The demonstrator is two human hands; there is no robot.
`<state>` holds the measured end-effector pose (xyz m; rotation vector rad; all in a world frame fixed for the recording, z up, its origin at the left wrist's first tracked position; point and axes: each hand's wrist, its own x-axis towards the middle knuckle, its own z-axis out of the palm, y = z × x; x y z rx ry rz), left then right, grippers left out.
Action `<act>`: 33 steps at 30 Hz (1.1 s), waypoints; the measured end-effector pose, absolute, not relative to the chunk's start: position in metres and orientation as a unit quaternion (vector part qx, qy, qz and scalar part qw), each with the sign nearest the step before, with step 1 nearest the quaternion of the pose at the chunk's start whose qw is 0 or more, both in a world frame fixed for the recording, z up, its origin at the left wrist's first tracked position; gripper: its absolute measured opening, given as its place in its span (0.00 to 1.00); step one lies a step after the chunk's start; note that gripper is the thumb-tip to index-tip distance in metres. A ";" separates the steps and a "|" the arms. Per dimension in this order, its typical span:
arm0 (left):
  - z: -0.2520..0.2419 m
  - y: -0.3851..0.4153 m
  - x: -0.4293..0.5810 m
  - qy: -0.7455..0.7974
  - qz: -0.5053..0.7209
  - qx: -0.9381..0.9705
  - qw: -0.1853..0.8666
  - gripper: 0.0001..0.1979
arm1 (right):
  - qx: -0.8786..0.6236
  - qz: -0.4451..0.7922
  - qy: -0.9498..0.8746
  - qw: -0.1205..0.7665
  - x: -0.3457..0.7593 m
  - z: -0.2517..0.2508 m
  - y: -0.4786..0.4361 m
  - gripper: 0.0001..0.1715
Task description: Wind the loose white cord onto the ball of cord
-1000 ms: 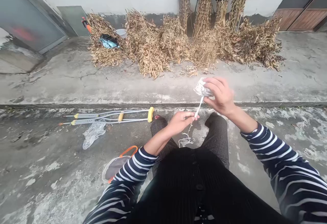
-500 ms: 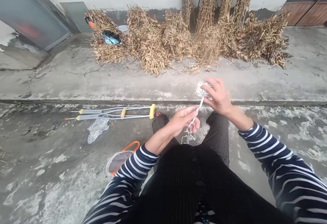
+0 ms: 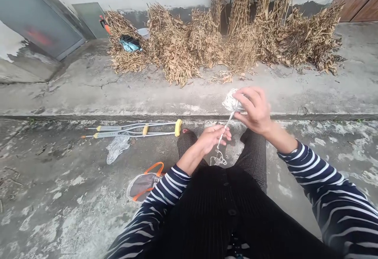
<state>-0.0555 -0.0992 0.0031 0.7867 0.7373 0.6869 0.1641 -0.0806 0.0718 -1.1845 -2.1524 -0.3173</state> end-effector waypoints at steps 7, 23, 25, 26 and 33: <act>0.006 -0.108 -0.043 0.377 0.366 0.414 0.743 0.25 | -0.463 -0.112 -0.821 0.316 0.167 0.073 -0.072 0.28; 0.080 -0.077 -0.070 0.316 0.473 0.418 0.708 0.11 | -0.501 0.098 -0.772 0.379 0.152 -0.009 -0.098 0.28; 0.078 -0.064 -0.070 0.331 0.488 0.396 0.704 0.10 | -0.495 0.168 -0.751 0.403 0.152 -0.009 -0.107 0.30; 0.076 -0.057 -0.070 0.338 0.492 0.388 0.703 0.10 | -0.495 0.205 -0.740 0.406 0.153 -0.007 -0.111 0.31; 0.053 -0.010 -0.075 0.428 0.424 0.418 0.680 0.16 | -0.466 0.420 -0.693 0.356 0.162 0.020 -0.132 0.30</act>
